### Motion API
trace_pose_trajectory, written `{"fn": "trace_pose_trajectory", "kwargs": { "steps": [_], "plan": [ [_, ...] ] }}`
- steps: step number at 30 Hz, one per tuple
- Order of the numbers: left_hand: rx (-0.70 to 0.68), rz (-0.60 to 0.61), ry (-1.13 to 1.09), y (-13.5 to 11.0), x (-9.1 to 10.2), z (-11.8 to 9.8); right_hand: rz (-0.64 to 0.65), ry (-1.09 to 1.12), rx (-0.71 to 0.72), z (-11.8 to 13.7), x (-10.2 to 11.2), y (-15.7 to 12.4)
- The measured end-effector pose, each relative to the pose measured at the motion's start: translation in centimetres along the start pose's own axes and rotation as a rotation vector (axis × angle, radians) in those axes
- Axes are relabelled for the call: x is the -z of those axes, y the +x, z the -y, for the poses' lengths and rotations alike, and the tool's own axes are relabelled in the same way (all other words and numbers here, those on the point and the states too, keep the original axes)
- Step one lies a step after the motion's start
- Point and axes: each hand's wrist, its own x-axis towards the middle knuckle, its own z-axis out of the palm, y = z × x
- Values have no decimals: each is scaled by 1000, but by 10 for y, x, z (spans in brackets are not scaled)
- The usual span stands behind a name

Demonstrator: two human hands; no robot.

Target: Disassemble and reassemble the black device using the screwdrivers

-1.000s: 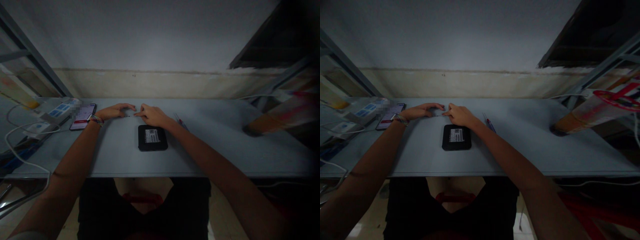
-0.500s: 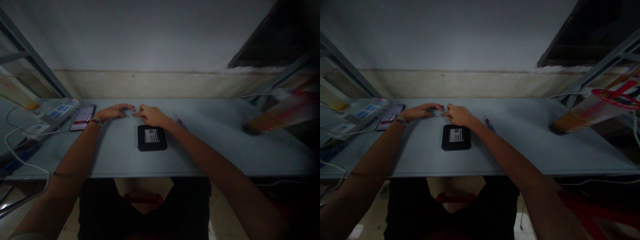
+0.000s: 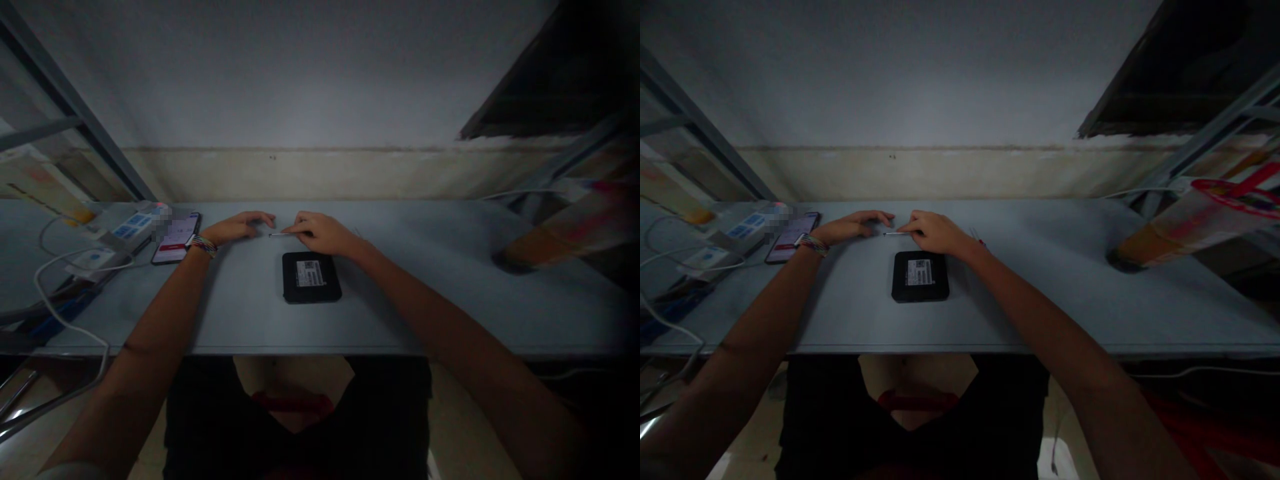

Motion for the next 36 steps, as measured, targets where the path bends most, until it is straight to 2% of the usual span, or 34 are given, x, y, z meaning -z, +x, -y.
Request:
{"fn": "trace_pose_trajectory", "kwargs": {
  "steps": [3, 7, 11, 14, 19, 28, 30, 32, 33, 36],
  "plan": [
    [-5, -8, 17, 0, -1, 1, -24, 118, 28, -4, 14, -17],
    [5, -36, 46, 0, -4, 3, 4, 278, 18, -12, 39, -58],
    [0, -79, 38, 3, -8, 4, 142, 585, -94, -20, 54, -101],
    [4, -102, 7, 6, -11, 5, 235, 682, -158, -25, 55, -119],
    [-26, -149, 45, 6, -13, 3, 343, 708, -208, -25, 51, -122],
    [-21, -194, 61, 8, -18, -3, 370, 683, -182, -20, 53, -121],
    [-28, -282, 102, 11, -25, -13, 372, 666, -176, -19, 53, -121],
    [-83, -456, 245, 15, -36, -30, 370, 650, -166, -19, 53, -121],
    [-145, -473, 303, 17, -43, -41, 367, 646, -164, -19, 53, -121],
    [-344, -361, 301, 24, -68, -73, 353, 636, -164, -18, 53, -121]
  ]
}}
